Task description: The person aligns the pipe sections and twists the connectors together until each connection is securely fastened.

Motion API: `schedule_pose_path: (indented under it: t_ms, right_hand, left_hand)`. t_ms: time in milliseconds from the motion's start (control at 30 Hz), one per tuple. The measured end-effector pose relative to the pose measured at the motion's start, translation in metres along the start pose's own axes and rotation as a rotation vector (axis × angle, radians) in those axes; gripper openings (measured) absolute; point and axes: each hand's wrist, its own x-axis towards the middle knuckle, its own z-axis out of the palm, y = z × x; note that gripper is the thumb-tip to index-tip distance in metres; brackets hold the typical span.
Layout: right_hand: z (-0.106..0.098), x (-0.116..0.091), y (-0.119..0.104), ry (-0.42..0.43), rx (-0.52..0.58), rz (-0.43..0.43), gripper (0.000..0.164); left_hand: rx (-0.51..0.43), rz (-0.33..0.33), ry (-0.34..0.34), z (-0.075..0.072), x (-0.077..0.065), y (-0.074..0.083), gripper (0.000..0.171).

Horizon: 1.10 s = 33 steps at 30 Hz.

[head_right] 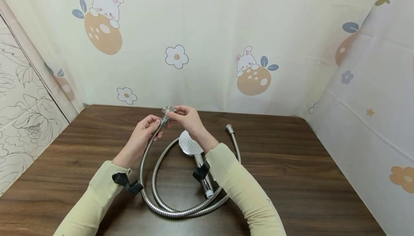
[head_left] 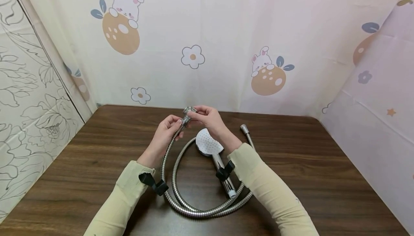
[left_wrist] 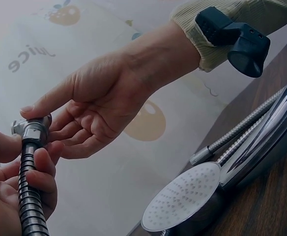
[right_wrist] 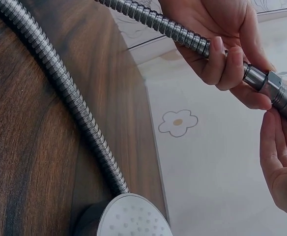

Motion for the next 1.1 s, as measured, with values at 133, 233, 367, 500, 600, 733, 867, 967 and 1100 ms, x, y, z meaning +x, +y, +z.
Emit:
schedule_pose_path:
  t_ms: [133, 233, 367, 500, 600, 733, 867, 967, 1100]
  right_hand:
    - [-0.0002, 0.0, -0.0004, -0.004, -0.013, -0.006, 0.029]
    - [0.0, -0.0001, -0.0008, -0.006, -0.015, -0.006, 0.028]
    - [0.0003, 0.0, -0.0007, -0.002, -0.013, -0.008, 0.028]
    - [0.0005, 0.0004, 0.0007, 0.005, -0.017, -0.01, 0.027]
    - [0.001, 0.0002, 0.0013, 0.011, -0.026, -0.005, 0.026]
    - [0.002, 0.0, -0.0004, 0.019, -0.04, 0.001, 0.026]
    - [0.0022, 0.0003, -0.0008, 0.022, -0.033, 0.008, 0.027]
    - [0.0018, 0.0007, -0.0003, 0.019, -0.029, 0.013, 0.027]
    - [0.0012, 0.0012, -0.0006, 0.017, -0.04, 0.014, 0.028]
  left_hand:
    - [-0.012, -0.009, -0.023, 0.0004, -0.0001, -0.0001, 0.012]
    - [-0.018, -0.014, -0.028, 0.0007, 0.0001, -0.0003, 0.013]
    - [0.005, 0.003, 0.016, 0.0019, 0.0011, -0.0009, 0.005]
    - [0.032, 0.008, 0.094, 0.003, 0.002, -0.0017, 0.014]
    - [0.034, -0.01, 0.143, 0.0042, 0.002, -0.0017, 0.018]
    - [0.034, -0.033, 0.178, 0.0055, 0.0017, 0.0009, 0.021]
    - [0.053, -0.058, 0.164, 0.0061, 0.002, 0.0017, 0.022]
    - [0.084, -0.072, 0.13, 0.0049, 0.0028, 0.0002, 0.022]
    - [0.11, -0.069, 0.115, 0.0033, 0.0032, -0.0003, 0.021]
